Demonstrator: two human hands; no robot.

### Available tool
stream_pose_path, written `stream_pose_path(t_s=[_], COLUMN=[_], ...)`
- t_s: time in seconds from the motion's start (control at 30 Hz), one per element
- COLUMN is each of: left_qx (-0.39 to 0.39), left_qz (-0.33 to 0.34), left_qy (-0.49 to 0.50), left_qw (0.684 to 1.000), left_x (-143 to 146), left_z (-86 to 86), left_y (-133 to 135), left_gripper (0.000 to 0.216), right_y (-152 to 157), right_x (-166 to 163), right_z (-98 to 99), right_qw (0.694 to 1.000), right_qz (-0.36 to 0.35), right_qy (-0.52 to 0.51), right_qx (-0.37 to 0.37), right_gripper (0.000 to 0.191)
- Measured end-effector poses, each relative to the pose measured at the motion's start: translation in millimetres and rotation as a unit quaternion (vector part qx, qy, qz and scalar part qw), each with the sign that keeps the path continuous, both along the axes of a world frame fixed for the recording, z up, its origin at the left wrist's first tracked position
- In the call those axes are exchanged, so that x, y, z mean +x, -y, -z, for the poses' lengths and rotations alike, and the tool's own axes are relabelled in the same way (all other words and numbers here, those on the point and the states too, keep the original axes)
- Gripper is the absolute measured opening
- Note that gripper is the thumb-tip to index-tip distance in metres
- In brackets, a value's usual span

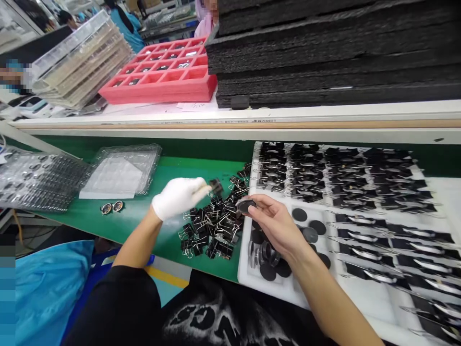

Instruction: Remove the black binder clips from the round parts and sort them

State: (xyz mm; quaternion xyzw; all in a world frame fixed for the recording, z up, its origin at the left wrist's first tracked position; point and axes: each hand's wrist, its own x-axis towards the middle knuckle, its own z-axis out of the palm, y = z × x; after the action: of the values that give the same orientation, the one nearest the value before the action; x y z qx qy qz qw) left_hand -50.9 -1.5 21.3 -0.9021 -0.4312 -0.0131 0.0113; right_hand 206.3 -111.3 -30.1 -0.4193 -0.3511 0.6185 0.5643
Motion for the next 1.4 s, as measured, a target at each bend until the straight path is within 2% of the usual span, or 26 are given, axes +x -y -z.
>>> stream_pose_path(t_s=[0.07, 0.13, 0.23, 0.33, 0.47, 0.6, 0.7, 0.77, 0.83, 0.93, 1.1, 1.3, 1.4], left_qx=[-0.027, -0.048, -0.109, -0.189, -0.232, -0.264, -0.214, -0.171, -0.161, -0.202, -0.249, -0.258, -0.267], left_qz=[0.085, 0.118, 0.115, 0.083, 0.001, 0.042, 0.075, 0.093, 0.107, 0.130, 0.160, 0.148, 0.137], left_qy=[0.064, 0.126, 0.233, 0.281, 0.261, 0.256, 0.301, 0.318, 0.315, 0.288, 0.241, 0.233, 0.235], left_qw=[0.994, 0.984, 0.960, 0.937, 0.937, 0.929, 0.926, 0.928, 0.929, 0.927, 0.924, 0.926, 0.924], left_x=[29, 51, 65, 69, 72, 74, 74, 72, 70, 66, 62, 63, 61], left_z=[-3.0, -1.7, 2.2, 2.3, 0.1, 8.6, 18.0, 20.5, 18.8, 13.0, 10.9, 17.6, 15.0], left_y=[9, 15, 21, 26, 33, 36, 38, 40, 41, 40, 35, 35, 37], left_gripper=[0.048, 0.045, 0.042, 0.035, 0.042, 0.043, 0.047, 0.047, 0.047, 0.046, 0.048, 0.048, 0.045], right_y=[1, 1, 2, 1, 0, 0, 2, 1, 1, -1, -3, -5, -6], right_x=[4, 7, 12, 17, 20, 19, 20, 24, 28, 32, 29, 23, 20], right_z=[-2.5, -5.1, -7.4, -8.4, -9.8, -11.1, -13.8, -16.3, -18.1, -17.7, -13.1, -4.5, -1.7], right_qw=[1.000, 0.999, 0.998, 0.997, 0.998, 0.998, 0.997, 0.998, 0.998, 0.996, 0.998, 0.997, 0.997], right_qz=[0.003, -0.003, 0.027, 0.055, 0.006, -0.023, -0.038, -0.015, 0.038, 0.086, 0.066, 0.065, 0.060], right_qy=[-0.007, -0.027, -0.053, -0.047, -0.044, -0.060, -0.063, -0.055, -0.046, -0.032, -0.007, 0.010, -0.006], right_qx=[0.015, 0.022, 0.031, 0.032, 0.037, 0.028, 0.013, 0.011, 0.009, -0.002, -0.022, -0.027, -0.038], right_gripper=[0.030, 0.029, 0.029, 0.029, 0.026, 0.024, 0.025, 0.027, 0.030, 0.034, 0.039, 0.042, 0.041])
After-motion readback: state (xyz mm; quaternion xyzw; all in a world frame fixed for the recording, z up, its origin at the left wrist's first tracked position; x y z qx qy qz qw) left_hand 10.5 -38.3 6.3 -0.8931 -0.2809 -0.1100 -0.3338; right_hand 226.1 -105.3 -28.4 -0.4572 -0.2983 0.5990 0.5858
